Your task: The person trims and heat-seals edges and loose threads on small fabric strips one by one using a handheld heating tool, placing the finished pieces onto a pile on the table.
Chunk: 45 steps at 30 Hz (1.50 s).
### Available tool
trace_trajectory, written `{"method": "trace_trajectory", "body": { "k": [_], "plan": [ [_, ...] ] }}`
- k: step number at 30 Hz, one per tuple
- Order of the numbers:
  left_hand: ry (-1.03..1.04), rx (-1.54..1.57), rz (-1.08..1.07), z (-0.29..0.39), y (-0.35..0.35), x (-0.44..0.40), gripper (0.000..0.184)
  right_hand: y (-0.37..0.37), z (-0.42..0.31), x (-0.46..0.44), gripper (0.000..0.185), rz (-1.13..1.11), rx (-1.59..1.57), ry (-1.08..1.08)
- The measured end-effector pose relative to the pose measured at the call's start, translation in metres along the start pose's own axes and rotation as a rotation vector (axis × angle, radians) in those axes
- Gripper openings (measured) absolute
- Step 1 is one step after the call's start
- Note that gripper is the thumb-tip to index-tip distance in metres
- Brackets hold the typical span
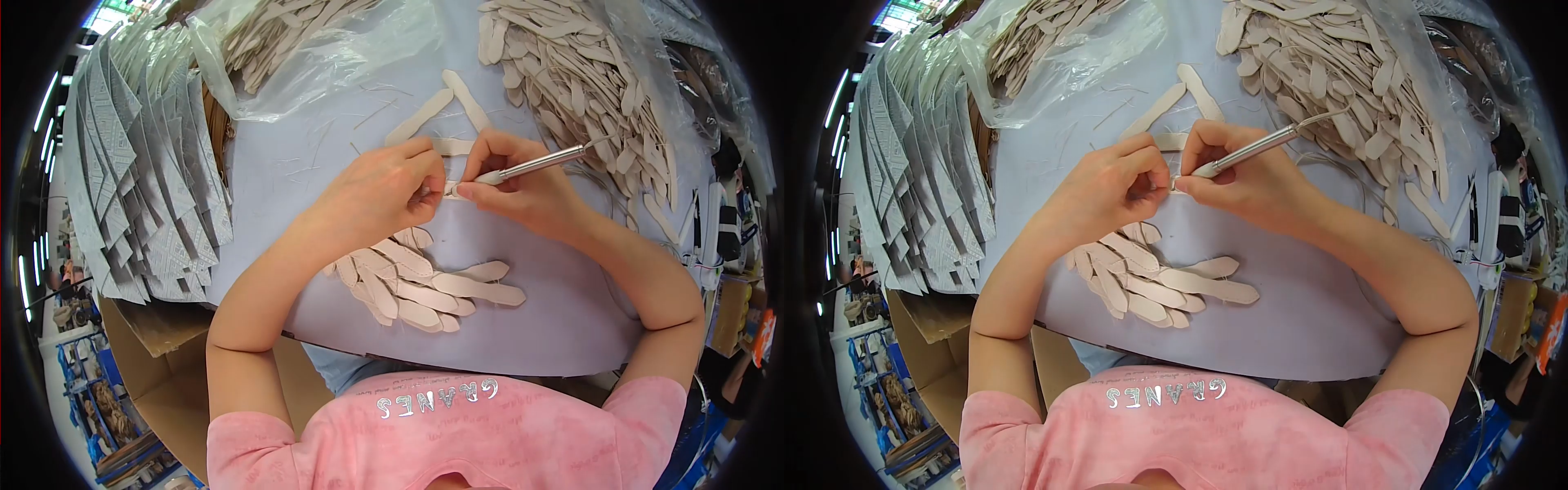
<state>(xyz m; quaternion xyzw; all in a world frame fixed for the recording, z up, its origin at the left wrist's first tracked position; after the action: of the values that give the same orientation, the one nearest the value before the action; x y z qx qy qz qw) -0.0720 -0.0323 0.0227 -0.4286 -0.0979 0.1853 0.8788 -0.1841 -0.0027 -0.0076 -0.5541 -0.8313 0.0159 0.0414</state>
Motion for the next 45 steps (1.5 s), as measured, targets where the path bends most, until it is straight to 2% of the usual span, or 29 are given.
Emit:
{"method": "trace_trajectory", "body": {
  "k": [6,10,14,17,30,34,37,38,42,45],
  "plan": [
    [-0.047,0.051,-0.025,-0.005,0.0,-0.001,0.015,0.001,-0.002,0.0,0.014,-0.012,0.058,0.002],
    [-0.109,0.195,0.039,-0.014,-0.013,-0.004,0.014,-0.004,0.001,0.0,0.015,0.036,-0.039,0.016],
    [-0.153,0.197,-0.078,-0.019,-0.012,-0.013,0.012,-0.009,0.002,0.0,0.016,0.087,-0.032,-0.015],
    [-0.178,0.314,-0.171,-0.032,0.001,-0.017,0.008,-0.008,0.001,0.0,0.016,0.092,0.009,0.016],
    [-0.244,0.428,-0.089,-0.033,-0.006,-0.012,0.008,-0.008,0.003,-0.001,0.016,0.095,0.004,0.013],
    [-0.181,0.252,-0.125,-0.013,-0.011,-0.004,0.008,-0.015,0.0,-0.001,0.015,0.144,-0.094,-0.018],
    [0.079,-0.161,0.056,0.009,-0.014,0.005,0.01,-0.032,-0.001,0.004,0.014,0.313,-0.332,-0.077],
    [0.081,-0.163,0.058,0.009,-0.014,0.004,0.01,-0.033,-0.002,0.004,0.014,0.313,-0.33,-0.079],
    [-0.055,0.076,0.065,-0.007,-0.018,0.003,0.016,-0.039,-0.01,0.007,0.013,0.335,-0.404,-0.153],
    [-0.173,0.157,-0.023,-0.014,-0.013,-0.002,0.012,-0.02,-0.012,0.006,0.016,0.191,-0.368,-0.162]
  ]
}}
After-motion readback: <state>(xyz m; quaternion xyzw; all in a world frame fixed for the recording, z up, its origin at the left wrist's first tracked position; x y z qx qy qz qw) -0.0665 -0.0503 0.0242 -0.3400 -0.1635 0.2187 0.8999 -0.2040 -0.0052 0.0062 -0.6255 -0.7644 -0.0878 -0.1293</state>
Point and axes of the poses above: each hand's wrist, its own x-axis away from the middle knuckle, its own y-axis out of the palm, z = x × y, the point moved 9 cm from there along -x, towards the middle knuckle, and after that the axes turned 7 degrees about -z, right-handed, at the moved point
